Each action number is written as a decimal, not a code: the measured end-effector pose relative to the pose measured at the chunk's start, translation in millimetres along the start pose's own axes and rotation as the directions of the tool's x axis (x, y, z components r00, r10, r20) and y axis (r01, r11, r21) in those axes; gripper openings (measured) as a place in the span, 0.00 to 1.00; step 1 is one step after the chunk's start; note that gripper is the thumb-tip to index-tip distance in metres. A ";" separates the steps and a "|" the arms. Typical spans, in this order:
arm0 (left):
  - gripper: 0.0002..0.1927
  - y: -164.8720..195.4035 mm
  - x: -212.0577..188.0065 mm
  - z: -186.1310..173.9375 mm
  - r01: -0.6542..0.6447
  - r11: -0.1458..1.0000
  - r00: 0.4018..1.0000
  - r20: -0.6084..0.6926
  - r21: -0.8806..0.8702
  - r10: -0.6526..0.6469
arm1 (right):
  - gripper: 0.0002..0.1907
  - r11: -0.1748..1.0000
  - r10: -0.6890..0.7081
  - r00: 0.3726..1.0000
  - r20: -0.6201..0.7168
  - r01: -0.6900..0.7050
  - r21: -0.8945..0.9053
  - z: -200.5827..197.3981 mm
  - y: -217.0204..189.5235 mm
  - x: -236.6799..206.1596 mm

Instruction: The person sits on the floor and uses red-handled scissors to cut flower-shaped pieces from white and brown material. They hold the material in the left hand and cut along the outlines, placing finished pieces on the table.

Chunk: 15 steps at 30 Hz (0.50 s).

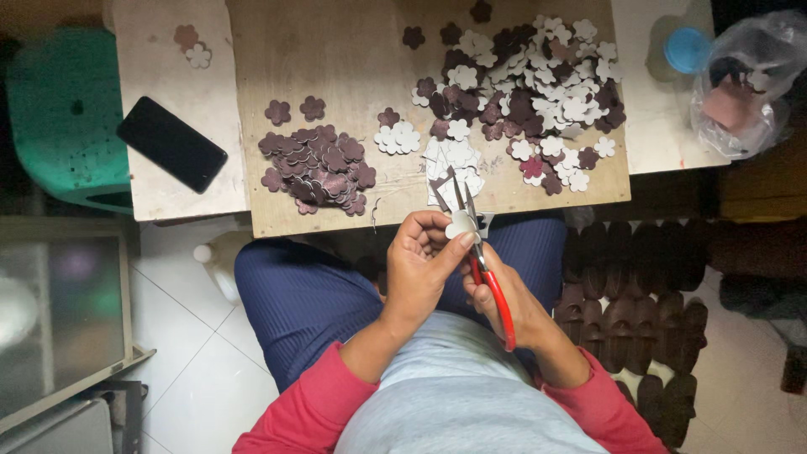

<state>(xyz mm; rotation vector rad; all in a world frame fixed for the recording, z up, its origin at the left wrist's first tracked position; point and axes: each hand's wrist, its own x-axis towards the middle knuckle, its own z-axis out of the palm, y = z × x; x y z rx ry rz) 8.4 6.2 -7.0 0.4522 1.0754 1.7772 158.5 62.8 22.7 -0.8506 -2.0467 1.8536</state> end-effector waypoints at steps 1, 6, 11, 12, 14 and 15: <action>0.15 0.1 -0.1 0.0 0.000 1.000 1.000 0.001 0.001 0.000 | 0.49 1.000 -0.003 1.000 -0.002 0.003 -0.015 -0.3 -0.4 0.0; 0.15 1.3 0.1 -1.1 0.012 1.000 1.000 0.005 -0.014 -0.012 | 0.45 0.990 -0.050 0.999 0.012 0.051 -0.130 -5.5 1.3 0.6; 0.15 3.6 0.9 -2.3 -0.005 0.999 1.000 0.004 0.038 0.005 | 0.43 0.986 -0.091 0.995 0.029 0.094 -0.135 -11.6 1.4 0.6; 0.14 4.1 0.9 -2.3 -0.009 0.999 1.000 0.001 0.053 0.009 | 0.44 0.988 -0.083 0.996 0.031 0.087 -0.125 -11.7 1.1 0.6; 0.15 5.3 0.4 -2.5 0.003 0.997 1.000 -0.003 0.075 -0.003 | 0.43 0.989 -0.082 0.996 0.020 0.084 -0.119 -11.1 0.4 -1.2; 0.15 6.1 0.7 -2.8 0.008 0.996 1.000 -0.004 0.085 -0.008 | 0.43 0.990 -0.082 0.997 0.014 0.083 -0.117 -10.7 0.0 -1.2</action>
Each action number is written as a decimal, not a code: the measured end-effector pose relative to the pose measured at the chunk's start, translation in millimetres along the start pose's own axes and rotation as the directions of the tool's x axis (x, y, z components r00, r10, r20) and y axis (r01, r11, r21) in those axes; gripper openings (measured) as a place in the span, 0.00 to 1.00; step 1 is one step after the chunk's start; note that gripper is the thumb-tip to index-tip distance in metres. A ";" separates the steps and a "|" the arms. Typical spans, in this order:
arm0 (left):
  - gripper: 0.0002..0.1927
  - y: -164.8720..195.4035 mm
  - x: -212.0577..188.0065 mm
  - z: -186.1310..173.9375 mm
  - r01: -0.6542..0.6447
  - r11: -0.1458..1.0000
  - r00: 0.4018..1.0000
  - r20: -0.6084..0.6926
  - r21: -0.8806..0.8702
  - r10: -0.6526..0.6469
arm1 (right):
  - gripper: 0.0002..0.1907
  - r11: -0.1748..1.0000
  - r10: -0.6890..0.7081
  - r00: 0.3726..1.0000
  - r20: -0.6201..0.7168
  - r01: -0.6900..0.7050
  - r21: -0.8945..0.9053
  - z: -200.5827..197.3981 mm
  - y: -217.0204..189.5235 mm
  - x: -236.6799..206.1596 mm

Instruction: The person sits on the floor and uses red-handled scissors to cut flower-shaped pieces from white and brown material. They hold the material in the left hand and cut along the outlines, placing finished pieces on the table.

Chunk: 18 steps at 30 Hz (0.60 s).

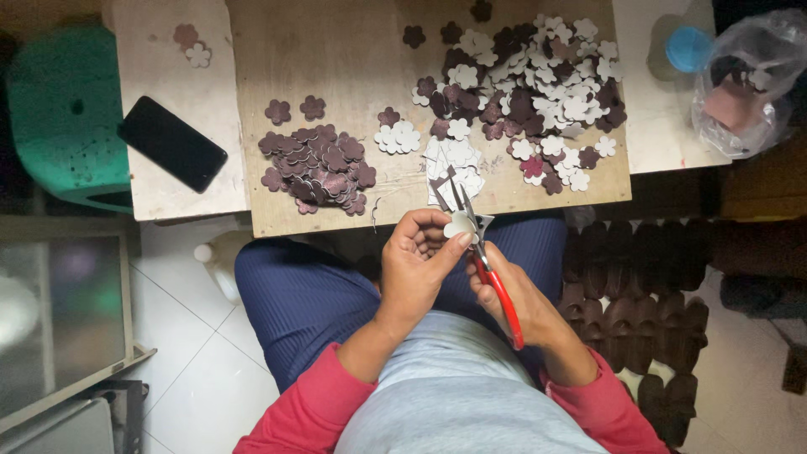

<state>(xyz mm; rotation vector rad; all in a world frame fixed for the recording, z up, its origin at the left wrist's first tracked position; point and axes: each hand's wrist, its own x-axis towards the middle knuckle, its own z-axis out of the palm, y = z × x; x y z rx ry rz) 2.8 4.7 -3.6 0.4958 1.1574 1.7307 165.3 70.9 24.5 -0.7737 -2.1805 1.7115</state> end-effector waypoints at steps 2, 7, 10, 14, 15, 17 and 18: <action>0.15 0.4 -1.1 0.6 -0.003 1.000 1.000 0.000 -0.012 0.003 | 0.43 1.000 0.011 1.000 -0.001 -0.011 -0.029 0.0 0.3 0.5; 0.15 -0.2 0.3 1.3 -0.009 1.000 1.000 0.000 0.013 0.009 | 0.46 0.999 0.016 0.999 -0.032 -0.017 -0.050 2.8 2.6 1.7; 0.15 -1.7 0.9 0.7 0.001 1.000 1.000 -0.005 0.024 -0.001 | 0.46 0.999 0.011 0.999 -0.042 -0.012 -0.032 4.3 5.7 0.5; 0.14 -3.2 1.6 0.8 -0.025 0.999 0.999 -0.027 0.027 0.026 | 0.43 0.998 0.003 1.000 -0.021 -0.004 -0.060 2.5 11.2 -2.2; 0.14 -3.5 1.9 1.8 -0.038 0.999 0.999 -0.034 0.021 0.039 | 0.41 0.997 0.004 1.000 -0.010 -0.005 -0.075 1.4 11.9 -2.9; 0.14 -2.9 3.1 3.6 -0.047 0.999 0.998 -0.037 -0.027 0.046 | 0.41 0.999 0.017 1.000 0.006 -0.017 -0.045 1.4 11.4 -2.9; 0.14 -2.4 2.9 4.7 -0.050 0.997 0.998 -0.039 -0.051 0.048 | 0.41 0.999 0.025 1.000 0.014 -0.024 -0.029 1.3 10.3 -3.2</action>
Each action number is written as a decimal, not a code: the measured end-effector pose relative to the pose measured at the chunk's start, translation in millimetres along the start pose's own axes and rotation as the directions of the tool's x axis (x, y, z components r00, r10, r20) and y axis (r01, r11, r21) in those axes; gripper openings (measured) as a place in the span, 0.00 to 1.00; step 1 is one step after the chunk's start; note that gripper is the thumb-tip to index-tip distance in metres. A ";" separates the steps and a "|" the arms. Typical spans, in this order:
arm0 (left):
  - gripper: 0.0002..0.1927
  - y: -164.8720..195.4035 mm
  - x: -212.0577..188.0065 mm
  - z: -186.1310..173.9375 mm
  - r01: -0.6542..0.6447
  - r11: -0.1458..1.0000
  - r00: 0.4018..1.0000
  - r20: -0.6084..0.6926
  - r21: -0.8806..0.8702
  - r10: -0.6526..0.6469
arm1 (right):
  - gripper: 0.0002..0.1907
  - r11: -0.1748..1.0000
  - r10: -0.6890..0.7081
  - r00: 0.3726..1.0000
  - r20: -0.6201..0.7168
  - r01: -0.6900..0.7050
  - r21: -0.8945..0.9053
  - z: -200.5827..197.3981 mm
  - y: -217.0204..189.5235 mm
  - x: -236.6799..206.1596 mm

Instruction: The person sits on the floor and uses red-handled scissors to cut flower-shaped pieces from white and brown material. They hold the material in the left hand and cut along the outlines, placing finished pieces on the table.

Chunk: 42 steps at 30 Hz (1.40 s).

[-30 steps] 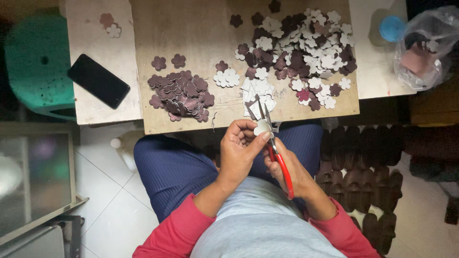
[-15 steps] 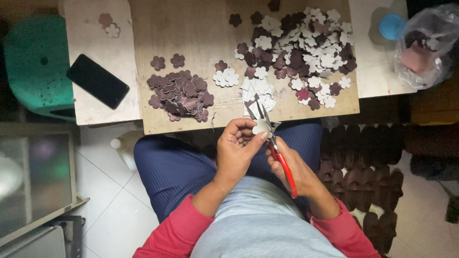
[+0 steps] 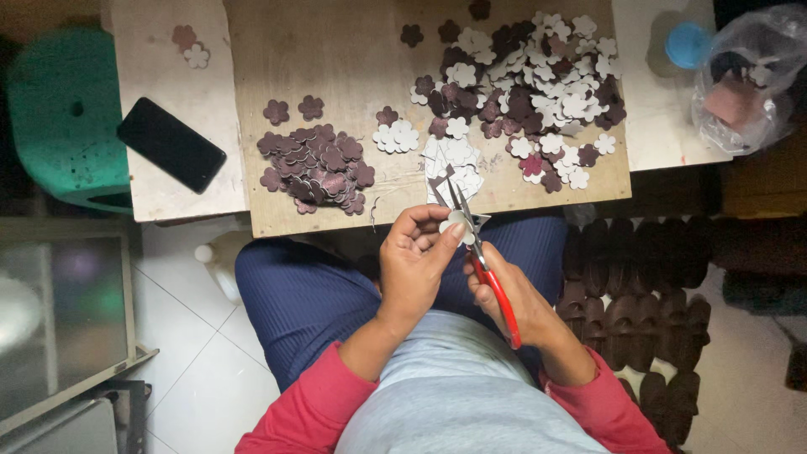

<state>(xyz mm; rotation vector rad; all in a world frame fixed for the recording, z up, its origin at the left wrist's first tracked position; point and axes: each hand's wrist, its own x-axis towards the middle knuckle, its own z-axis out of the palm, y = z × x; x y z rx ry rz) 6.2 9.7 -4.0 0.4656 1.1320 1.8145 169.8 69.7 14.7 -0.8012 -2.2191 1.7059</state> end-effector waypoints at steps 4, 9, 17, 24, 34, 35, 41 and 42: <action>0.13 5.5 -3.9 1.6 0.046 0.999 0.999 0.025 0.006 -0.047 | 0.45 0.998 0.011 1.000 0.006 -0.012 0.060 0.1 -7.7 0.2; 0.14 8.7 -4.3 2.2 0.075 0.997 0.996 0.041 0.002 -0.075 | 0.44 1.000 -0.028 0.999 0.021 0.028 -0.007 -4.8 -11.3 3.6; 0.15 7.8 -4.1 -0.6 0.058 0.998 0.997 0.039 0.027 -0.059 | 0.42 0.998 -0.026 0.999 0.040 0.024 0.059 -5.6 -8.1 1.3; 0.15 11.8 -2.6 -3.6 0.052 0.995 0.997 0.044 0.080 -0.056 | 0.37 0.999 -0.049 0.998 0.036 0.049 0.018 -6.5 -2.1 -1.0; 0.14 15.3 0.1 -7.7 0.049 0.991 0.997 0.050 0.123 -0.056 | 0.32 0.999 -0.030 0.998 0.051 0.028 0.037 -9.4 -4.3 -2.1; 0.14 15.5 0.5 -8.5 0.053 0.991 0.997 0.050 0.122 -0.059 | 0.32 0.999 -0.030 0.998 0.055 0.028 0.039 -9.5 -5.0 -1.8; 0.13 18.0 1.7 -12.0 0.035 0.990 0.997 0.060 0.136 -0.043 | 0.28 0.998 -0.057 0.997 0.058 0.058 -0.012 -12.2 -8.8 -1.5; 0.13 18.6 1.9 -12.8 0.035 0.989 0.997 0.060 0.141 -0.044 | 0.28 0.998 -0.055 0.997 0.057 0.056 -0.017 -12.0 -9.5 -1.2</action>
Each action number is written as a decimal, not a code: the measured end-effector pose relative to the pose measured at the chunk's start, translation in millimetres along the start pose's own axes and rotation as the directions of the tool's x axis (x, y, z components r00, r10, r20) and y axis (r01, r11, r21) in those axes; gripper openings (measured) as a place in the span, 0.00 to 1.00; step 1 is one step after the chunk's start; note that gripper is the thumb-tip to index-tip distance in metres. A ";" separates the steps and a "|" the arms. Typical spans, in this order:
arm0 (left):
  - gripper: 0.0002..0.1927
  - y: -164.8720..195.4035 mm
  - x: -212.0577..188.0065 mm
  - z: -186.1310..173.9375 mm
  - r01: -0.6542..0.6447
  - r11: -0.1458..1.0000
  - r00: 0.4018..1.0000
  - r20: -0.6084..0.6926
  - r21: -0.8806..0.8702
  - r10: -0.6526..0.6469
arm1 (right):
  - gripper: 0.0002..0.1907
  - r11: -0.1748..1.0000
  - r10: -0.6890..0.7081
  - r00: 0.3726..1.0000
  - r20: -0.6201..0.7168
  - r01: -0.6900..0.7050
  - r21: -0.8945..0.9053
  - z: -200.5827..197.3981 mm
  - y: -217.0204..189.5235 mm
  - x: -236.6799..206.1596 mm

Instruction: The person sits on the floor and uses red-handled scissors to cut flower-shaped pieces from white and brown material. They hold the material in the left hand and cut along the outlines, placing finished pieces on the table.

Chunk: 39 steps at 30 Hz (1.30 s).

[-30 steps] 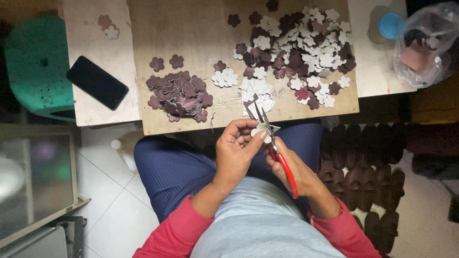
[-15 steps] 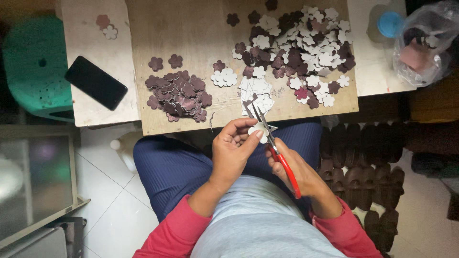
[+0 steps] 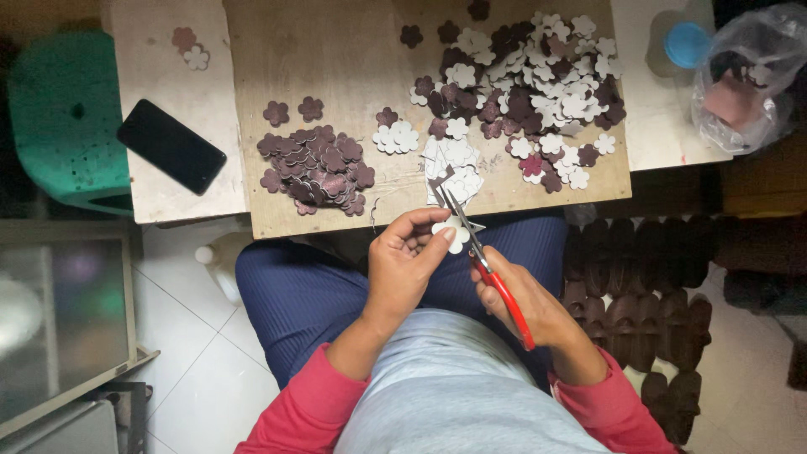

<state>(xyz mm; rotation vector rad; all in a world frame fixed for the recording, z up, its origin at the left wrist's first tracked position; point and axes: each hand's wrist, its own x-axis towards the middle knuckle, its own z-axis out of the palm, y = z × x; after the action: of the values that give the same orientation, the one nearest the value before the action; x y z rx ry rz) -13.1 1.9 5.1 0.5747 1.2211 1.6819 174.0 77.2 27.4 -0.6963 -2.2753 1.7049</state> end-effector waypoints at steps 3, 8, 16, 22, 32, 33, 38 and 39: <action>0.13 0.6 0.0 -1.2 -0.001 1.000 1.000 -0.006 0.017 0.001 | 0.26 0.996 0.083 0.996 0.030 -0.084 0.041 -1.4 -1.4 -0.2; 0.13 1.6 1.3 -5.1 0.030 0.998 0.999 -0.021 0.052 -0.029 | 0.27 0.994 0.087 0.995 0.049 -0.090 0.059 -3.0 -1.5 0.8; 0.16 2.0 5.6 -9.1 0.023 0.997 0.999 -0.029 0.069 -0.021 | 0.26 0.996 0.084 0.995 0.055 -0.083 -0.019 -5.5 3.2 0.9; 0.15 0.9 8.4 -12.5 0.015 0.990 0.999 -0.041 0.142 -0.009 | 0.23 0.996 0.033 0.998 0.048 -0.029 -0.078 -7.3 6.5 1.0; 0.14 1.0 9.9 -17.5 0.008 0.962 0.998 -0.056 0.272 0.007 | 0.22 0.980 0.179 0.983 0.049 -0.174 -0.100 -11.4 10.5 -1.4; 0.14 1.1 10.0 -18.3 0.018 0.956 0.998 -0.064 0.293 0.001 | 0.22 0.974 0.209 0.977 0.043 -0.204 -0.096 -11.1 11.1 -1.7; 0.15 -3.1 11.5 -21.9 0.071 0.977 0.995 -0.082 0.199 -0.055 | 0.22 0.970 0.215 0.977 0.009 -0.212 -0.119 -9.9 13.9 -3.0; 0.16 -5.0 12.9 -22.2 0.075 0.983 0.994 -0.090 0.165 -0.061 | 0.21 0.972 0.195 0.981 -0.006 -0.194 -0.132 -9.8 14.3 -2.4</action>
<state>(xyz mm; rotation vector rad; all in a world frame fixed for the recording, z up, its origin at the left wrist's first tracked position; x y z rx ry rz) -34.3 3.3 -10.1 0.5617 1.4383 1.5687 183.9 87.4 17.1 -0.9726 -2.4121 1.6489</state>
